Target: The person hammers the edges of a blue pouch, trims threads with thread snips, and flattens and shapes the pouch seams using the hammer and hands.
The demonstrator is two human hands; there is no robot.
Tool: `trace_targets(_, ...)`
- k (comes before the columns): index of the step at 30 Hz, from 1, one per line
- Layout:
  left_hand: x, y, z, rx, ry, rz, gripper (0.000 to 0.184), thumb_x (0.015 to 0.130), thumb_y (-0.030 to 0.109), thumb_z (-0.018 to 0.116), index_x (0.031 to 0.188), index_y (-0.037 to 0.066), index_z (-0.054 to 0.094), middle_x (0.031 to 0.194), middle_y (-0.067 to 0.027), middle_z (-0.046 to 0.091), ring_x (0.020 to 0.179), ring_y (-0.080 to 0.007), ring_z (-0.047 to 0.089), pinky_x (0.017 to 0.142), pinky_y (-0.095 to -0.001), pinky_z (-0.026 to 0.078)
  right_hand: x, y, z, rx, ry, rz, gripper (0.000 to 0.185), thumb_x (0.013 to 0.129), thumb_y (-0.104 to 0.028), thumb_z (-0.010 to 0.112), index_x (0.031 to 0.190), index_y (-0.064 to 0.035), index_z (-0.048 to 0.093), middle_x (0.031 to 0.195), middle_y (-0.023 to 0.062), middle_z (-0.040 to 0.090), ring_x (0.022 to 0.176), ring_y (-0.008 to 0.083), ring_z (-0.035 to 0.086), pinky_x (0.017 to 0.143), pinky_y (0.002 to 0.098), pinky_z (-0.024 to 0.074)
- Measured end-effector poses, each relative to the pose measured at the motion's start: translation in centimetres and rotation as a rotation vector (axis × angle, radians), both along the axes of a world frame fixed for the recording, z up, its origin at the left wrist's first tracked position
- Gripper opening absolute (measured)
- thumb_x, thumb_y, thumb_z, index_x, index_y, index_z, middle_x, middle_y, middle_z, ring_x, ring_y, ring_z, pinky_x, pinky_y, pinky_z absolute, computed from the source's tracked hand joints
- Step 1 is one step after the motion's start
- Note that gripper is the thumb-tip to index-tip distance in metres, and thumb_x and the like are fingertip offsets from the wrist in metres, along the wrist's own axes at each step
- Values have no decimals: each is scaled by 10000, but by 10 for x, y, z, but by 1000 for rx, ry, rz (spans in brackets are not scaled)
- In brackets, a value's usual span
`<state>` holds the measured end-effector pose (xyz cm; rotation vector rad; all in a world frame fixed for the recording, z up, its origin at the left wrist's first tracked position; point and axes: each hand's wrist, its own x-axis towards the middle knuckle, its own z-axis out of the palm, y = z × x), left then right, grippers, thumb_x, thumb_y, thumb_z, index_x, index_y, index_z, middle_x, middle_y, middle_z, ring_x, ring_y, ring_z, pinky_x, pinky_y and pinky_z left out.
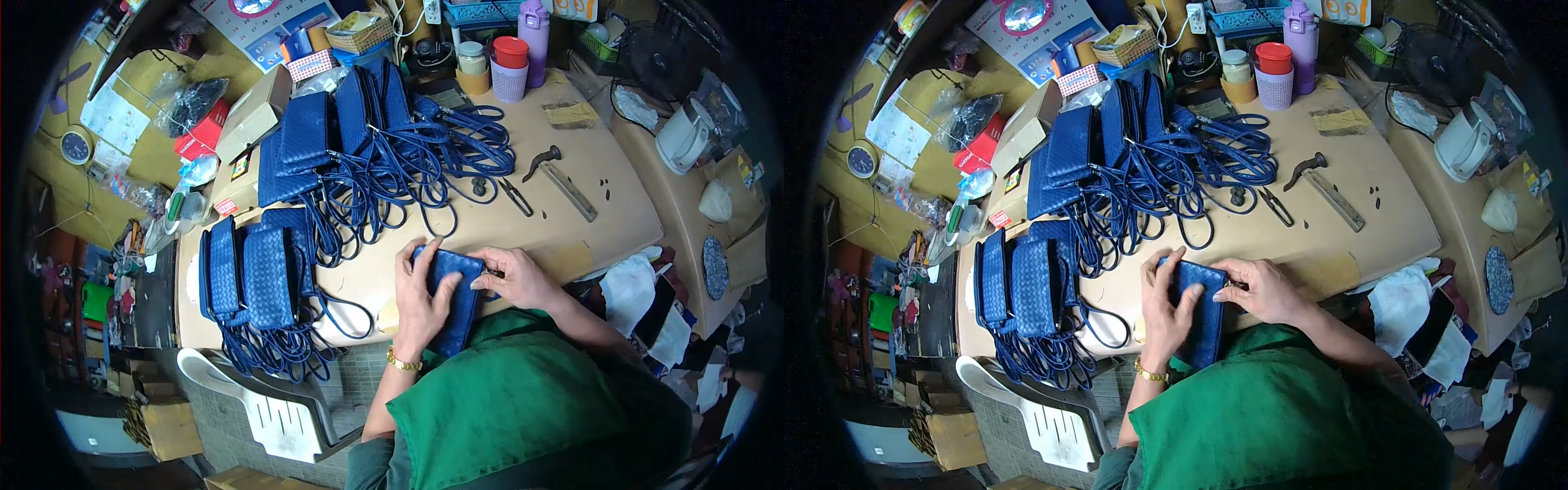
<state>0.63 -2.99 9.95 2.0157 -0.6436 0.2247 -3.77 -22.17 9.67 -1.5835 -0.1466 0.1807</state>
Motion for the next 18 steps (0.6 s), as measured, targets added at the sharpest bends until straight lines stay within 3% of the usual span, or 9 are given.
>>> trace_targets(1,6,4,-4,-11,100,2,363,826,68,697,1175,20,610,1180,-131,573,1076,-221,544,921,-301,425,-2,2,1,-130,-105,-15,394,911,-50,604,1279,44,498,1039,136,670,910,160,650,815,304,515)
trace_targets(2,15,8,-14,-256,123,52,115,857,20,653,970,2,661,961,-82,617,875,-157,564,819,-258,442,-4,6,1,-130,-104,-12,394,911,-50,604,1279,44,498,1039,136,670,910,160,650,815,304,515)
trace_targets(5,24,20,-25,-433,241,164,48,868,5,638,914,-4,649,892,-67,614,799,-131,563,782,-235,447,-15,21,-4,-442,-370,-128,386,960,-130,532,1304,34,472,1018,234,659,915,310,676,776,373,529)
trace_targets(8,23,25,-24,-444,337,196,64,845,2,653,909,1,647,932,-83,612,859,-162,570,810,-266,449,-18,19,-23,-310,-272,-25,385,957,-112,536,1306,37,468,980,208,678,907,294,689,771,373,537)
trace_targets(10,22,23,-9,-13,-26,118,138,810,59,687,948,56,676,1013,-136,601,992,-274,554,890,-375,428,-16,17,-17,-249,-263,-76,321,934,-71,568,1229,41,508,964,184,687,924,261,693,760,346,540)
trace_targets(12,14,13,18,235,-224,38,252,816,189,697,1063,140,687,1291,-164,492,1278,-325,392,1087,-538,208,-10,17,-17,-260,-295,-144,214,911,-37,595,1110,30,556,942,155,694,893,224,697,732,321,541)
trace_targets(14,18,11,15,376,-255,-83,198,825,211,687,1007,133,692,1215,-117,548,1263,-309,426,1103,-573,140,-3,16,-5,-252,-302,-149,129,903,-32,616,1020,21,599,911,120,705,810,184,700,693,299,544)
trace_targets(16,35,18,3,173,-68,-220,139,834,230,679,929,129,693,1117,-72,588,1220,-290,469,1106,-587,104,1,19,-4,-286,-323,-156,77,894,-22,625,957,21,616,893,130,706,782,186,698,665,304,548)
trace_targets(18,40,19,-5,63,-3,-216,91,836,192,680,870,107,683,1038,-55,602,1188,-266,499,1106,-545,128,-1,25,-17,-258,-495,-156,55,898,-34,607,880,3,570,809,154,680,743,269,697,620,351,522)
